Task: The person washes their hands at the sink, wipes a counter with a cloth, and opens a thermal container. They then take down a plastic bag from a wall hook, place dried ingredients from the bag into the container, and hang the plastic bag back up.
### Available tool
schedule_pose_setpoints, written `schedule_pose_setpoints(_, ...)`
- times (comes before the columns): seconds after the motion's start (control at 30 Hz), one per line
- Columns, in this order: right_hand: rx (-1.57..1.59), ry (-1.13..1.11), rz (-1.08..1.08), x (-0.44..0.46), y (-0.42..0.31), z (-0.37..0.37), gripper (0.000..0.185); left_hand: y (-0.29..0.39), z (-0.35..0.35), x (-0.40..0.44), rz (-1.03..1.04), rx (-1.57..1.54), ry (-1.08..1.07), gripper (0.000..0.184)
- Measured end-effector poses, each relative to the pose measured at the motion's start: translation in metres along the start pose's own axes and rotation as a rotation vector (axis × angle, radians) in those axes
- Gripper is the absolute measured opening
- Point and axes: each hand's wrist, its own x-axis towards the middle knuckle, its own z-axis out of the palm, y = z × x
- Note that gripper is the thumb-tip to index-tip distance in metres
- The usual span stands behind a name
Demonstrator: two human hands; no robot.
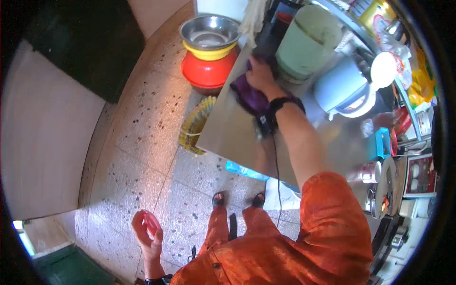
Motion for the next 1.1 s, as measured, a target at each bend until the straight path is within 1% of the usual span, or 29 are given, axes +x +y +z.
schedule_pose_setpoints(0.03, 0.009, -0.013, -0.005, 0.009, -0.001, 0.005, 0.045, -0.003, -0.005, -0.007, -0.075, 0.003, 0.043, 0.082)
schedule_pose_setpoints(0.1, 0.105, 0.092, -0.193, 0.002, -0.002, 0.008, 0.037, -0.007, -0.009, -0.015, -0.095, 0.014, 0.053, 0.082)
schedule_pose_setpoints(0.17, 0.294, -0.019, -0.331, -0.019, -0.025, 0.013, 0.041, -0.005, -0.009, -0.012, -0.104, -0.027, 0.033, 0.082)
schedule_pose_setpoints(0.2, 0.382, -0.011, -0.46, -0.036, -0.036, 0.021, 0.042, -0.003, -0.006, -0.005, -0.095, -0.025, 0.028, 0.082)
schedule_pose_setpoints(0.23, 0.458, -0.112, -0.543, -0.057, -0.058, 0.013, 0.04, 0.001, -0.001, 0.003, -0.052, -0.036, -0.003, 0.081)
schedule_pose_setpoints(0.27, 0.469, -0.143, -0.549, -0.08, -0.075, 0.007, 0.035, 0.005, 0.007, 0.013, 0.0, -0.056, -0.04, 0.081)
schedule_pose_setpoints(0.3, 0.476, -0.17, -0.55, -0.102, -0.088, -0.001, 0.029, 0.014, 0.01, 0.022, -0.046, -0.127, -0.118, 0.08)
schedule_pose_setpoints(0.33, 0.528, -0.109, -0.55, -0.12, -0.095, -0.008, 0.026, 0.027, 0.017, 0.032, -0.027, -0.129, -0.155, 0.08)
schedule_pose_setpoints(0.37, 0.672, -0.15, -0.487, -0.138, -0.097, -0.016, 0.023, 0.039, 0.028, 0.041, 0.024, -0.155, -0.151, 0.081)
schedule_pose_setpoints(0.43, 0.732, -0.102, -0.513, -0.176, -0.09, -0.028, 0.023, 0.046, 0.045, 0.056, 0.098, -0.217, -0.184, 0.082)
schedule_pose_setpoints(0.47, 0.706, -0.068, -0.478, -0.197, -0.083, -0.039, 0.023, 0.056, 0.055, 0.06, 0.116, -0.221, -0.235, 0.082)
schedule_pose_setpoints(0.53, 0.744, 0.036, -0.35, -0.236, -0.065, -0.064, 0.021, 0.08, 0.077, 0.066, -0.02, -0.355, -0.374, 0.081)
schedule_pose_setpoints(0.57, 0.706, 0.078, -0.311, -0.255, -0.052, -0.076, 0.021, 0.091, 0.093, 0.065, 0.003, -0.348, -0.376, 0.077)
schedule_pose_setpoints(0.6, 0.658, 0.117, -0.195, -0.276, -0.037, -0.088, 0.021, 0.086, 0.105, 0.068, 0.023, -0.356, -0.447, 0.077)
schedule_pose_setpoints(0.63, 0.614, 0.156, -0.078, -0.296, -0.021, -0.1, 0.021, 0.072, 0.113, 0.073, -0.044, -0.363, -0.553, 0.075)
schedule_pose_setpoints(0.67, 0.577, 0.196, -0.038, -0.314, -0.005, -0.112, 0.021, 0.068, 0.125, 0.077, -0.113, -0.364, -0.653, 0.073)
schedule_pose_setpoints(0.7, 0.535, 0.268, 0.07, -0.331, 0.011, -0.123, 0.024, 0.082, 0.145, 0.07, -0.257, -0.435, -0.698, 0.05)
schedule_pose_setpoints(0.73, 0.501, 0.336, 0.171, -0.35, 0.025, -0.134, 0.027, 0.089, 0.165, 0.065, -0.246, -0.429, -0.744, 0.05)
schedule_pose_setpoints(0.8, 0.326, 0.518, 0.366, -0.381, 0.052, -0.154, 0.023, 0.092, 0.201, 0.056, -0.324, -0.386, -1.008, 0.031)
schedule_pose_setpoints(0.83, 0.288, 0.515, 0.461, -0.397, 0.066, -0.167, 0.024, 0.099, 0.214, 0.051, -0.317, -0.376, -1.02, 0.031)
schedule_pose_setpoints(0.9, 0.217, 0.523, 0.653, -0.422, 0.086, -0.189, 0.026, 0.111, 0.234, 0.042, -0.408, -0.402, -1.296, 0.023)
schedule_pose_setpoints(0.93, 0.171, 0.534, 0.75, -0.432, 0.094, -0.2, 0.027, 0.114, 0.245, 0.032, -0.462, -0.384, -1.067, 0.019)
schedule_pose_setpoints(1.0, 0.321, 0.57, 0.842, -0.449, 0.114, -0.213, 0.029, 0.133, 0.251, 0.024, -0.515, -0.421, -1.014, 0.018)
schedule_pose_setpoints(1.03, 0.324, 0.576, 0.837, -0.448, 0.119, -0.213, 0.029, 0.133, 0.254, 0.026, -0.508, -0.42, -1.013, 0.018)
schedule_pose_setpoints(1.1, 0.562, 0.709, 0.786, -0.44, 0.116, -0.223, 0.03, 0.126, 0.25, 0.034, -0.426, -0.248, -1.032, 0.02)
